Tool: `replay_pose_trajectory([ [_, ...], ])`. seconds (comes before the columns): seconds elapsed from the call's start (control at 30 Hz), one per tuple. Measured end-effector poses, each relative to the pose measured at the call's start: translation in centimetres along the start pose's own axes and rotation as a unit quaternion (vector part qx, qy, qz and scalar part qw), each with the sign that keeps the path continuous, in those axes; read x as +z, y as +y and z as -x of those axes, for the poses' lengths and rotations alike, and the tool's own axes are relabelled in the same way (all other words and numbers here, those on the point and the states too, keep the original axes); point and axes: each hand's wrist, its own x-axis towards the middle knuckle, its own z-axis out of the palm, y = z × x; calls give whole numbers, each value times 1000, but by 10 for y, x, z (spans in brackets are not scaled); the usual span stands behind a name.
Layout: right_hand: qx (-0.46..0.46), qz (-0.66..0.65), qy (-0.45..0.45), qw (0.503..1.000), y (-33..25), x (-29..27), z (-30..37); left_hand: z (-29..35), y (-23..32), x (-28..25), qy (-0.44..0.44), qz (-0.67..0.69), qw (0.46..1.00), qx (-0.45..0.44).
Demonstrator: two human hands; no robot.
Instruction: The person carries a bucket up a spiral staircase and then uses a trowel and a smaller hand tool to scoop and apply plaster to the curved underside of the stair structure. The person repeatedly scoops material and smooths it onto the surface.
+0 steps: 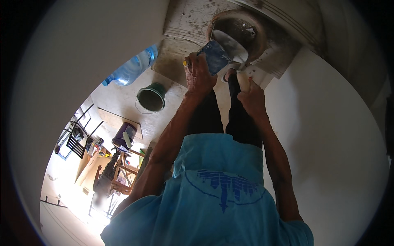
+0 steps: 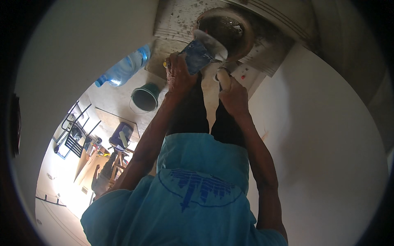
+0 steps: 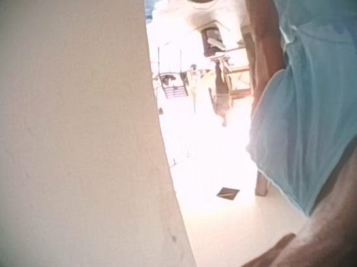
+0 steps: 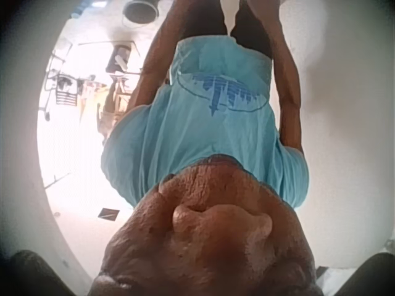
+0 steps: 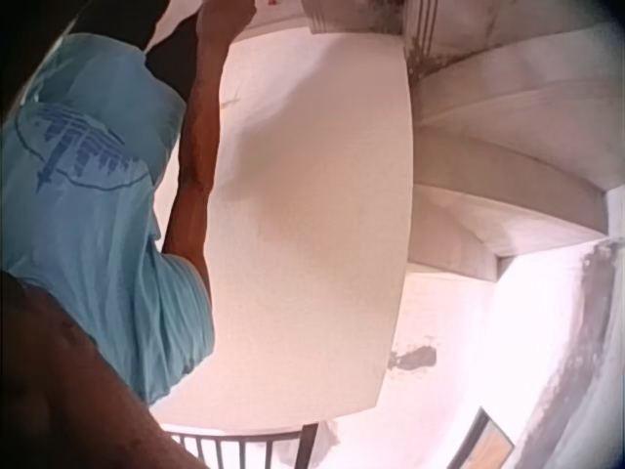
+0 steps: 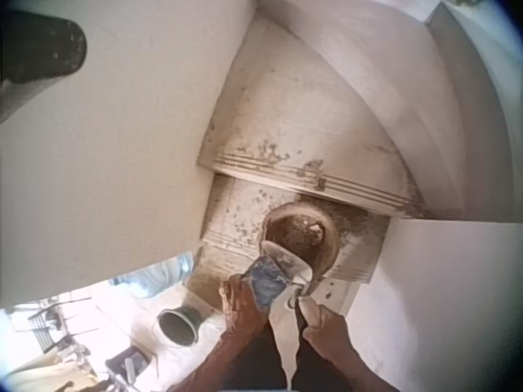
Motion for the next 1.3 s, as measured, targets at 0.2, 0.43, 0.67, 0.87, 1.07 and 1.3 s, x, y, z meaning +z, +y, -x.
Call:
replay_pose_trajectory([
  [0.2, 12, -9, 3, 1000, 6, 2, -7, -1, 0, 0, -12, -12, 1000, -2],
  [0.43, -49, 20, 29, 998, 9, 0, -6, -3, -1, -11, -18, -16, 1000, -15],
  [0.67, 27, 89, 111, 989, 34, -31, -17, 2, -58, -18, -6, 234, 966, -111],
  [0.87, -1, 162, 158, 974, 58, -24, -30, 9, -40, -29, 2, 245, 965, 89],
  [1.07, -63, -14, 72, 995, 27, -33, -25, 7, 11, -45, -114, 226, 966, 47],
  [1.3, -152, -96, 67, 981, -8, -30, -5, 9, 52, -23, -195, 404, 893, -26],
])
